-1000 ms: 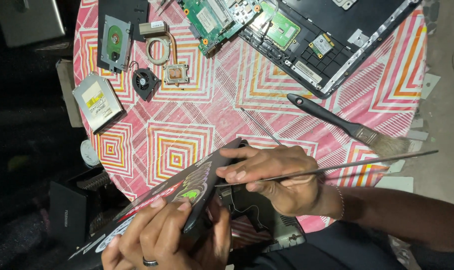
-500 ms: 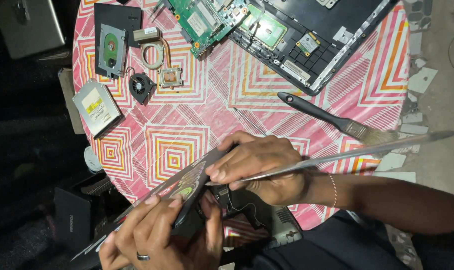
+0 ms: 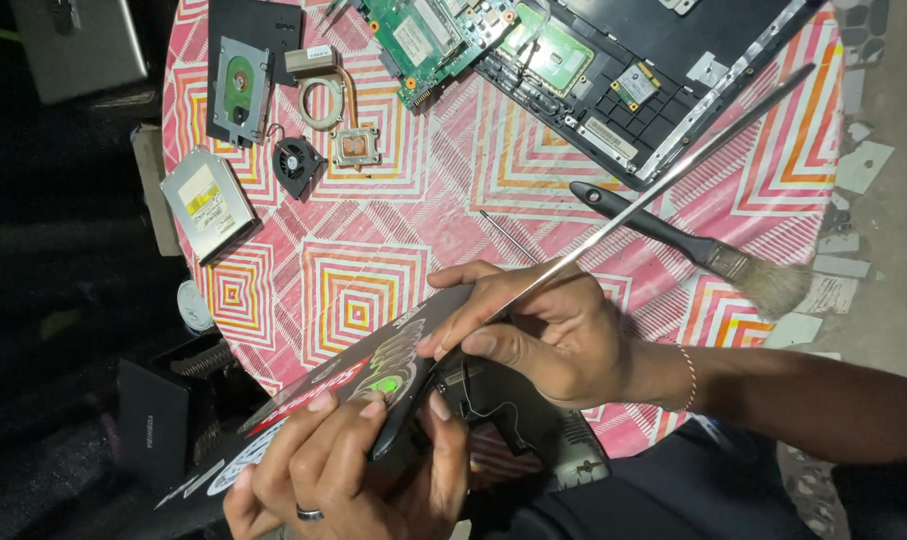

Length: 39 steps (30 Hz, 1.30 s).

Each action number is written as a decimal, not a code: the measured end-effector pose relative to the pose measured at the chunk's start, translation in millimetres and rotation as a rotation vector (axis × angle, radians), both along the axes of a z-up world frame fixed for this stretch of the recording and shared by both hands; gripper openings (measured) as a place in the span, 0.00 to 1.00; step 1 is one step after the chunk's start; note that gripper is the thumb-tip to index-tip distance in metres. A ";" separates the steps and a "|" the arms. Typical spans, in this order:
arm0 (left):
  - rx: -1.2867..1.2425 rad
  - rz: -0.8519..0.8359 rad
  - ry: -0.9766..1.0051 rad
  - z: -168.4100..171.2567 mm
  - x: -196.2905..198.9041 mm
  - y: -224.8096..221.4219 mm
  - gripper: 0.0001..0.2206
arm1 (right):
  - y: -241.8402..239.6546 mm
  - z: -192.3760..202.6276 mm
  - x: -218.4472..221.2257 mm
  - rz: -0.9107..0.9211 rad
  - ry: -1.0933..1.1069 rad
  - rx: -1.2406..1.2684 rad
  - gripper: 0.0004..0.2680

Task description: Disassembling a laptop by prying open the casing and bezel using a metal tool and hands.

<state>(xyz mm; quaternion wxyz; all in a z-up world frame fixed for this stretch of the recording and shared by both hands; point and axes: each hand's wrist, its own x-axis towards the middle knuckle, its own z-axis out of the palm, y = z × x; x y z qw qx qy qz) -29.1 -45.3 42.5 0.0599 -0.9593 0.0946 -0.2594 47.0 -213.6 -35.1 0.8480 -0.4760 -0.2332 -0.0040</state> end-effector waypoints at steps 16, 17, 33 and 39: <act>-0.078 0.046 -0.008 -2.6 -1.7 -8.2 0.13 | 9.3 -12.5 -2.8 -0.204 -0.209 0.004 0.05; -0.078 0.047 -0.007 -1.8 -2.5 -9.6 0.13 | 9.1 -9.3 -2.5 -0.224 -0.209 -0.010 0.08; -0.104 0.149 -0.081 -1.6 3.4 -36.6 0.08 | 0.9 6.4 -8.5 -0.189 -0.132 -0.184 0.08; -0.127 0.105 -0.126 -4.8 10.2 -32.1 0.09 | -5.4 -9.8 -2.3 -0.157 -0.230 -0.103 0.07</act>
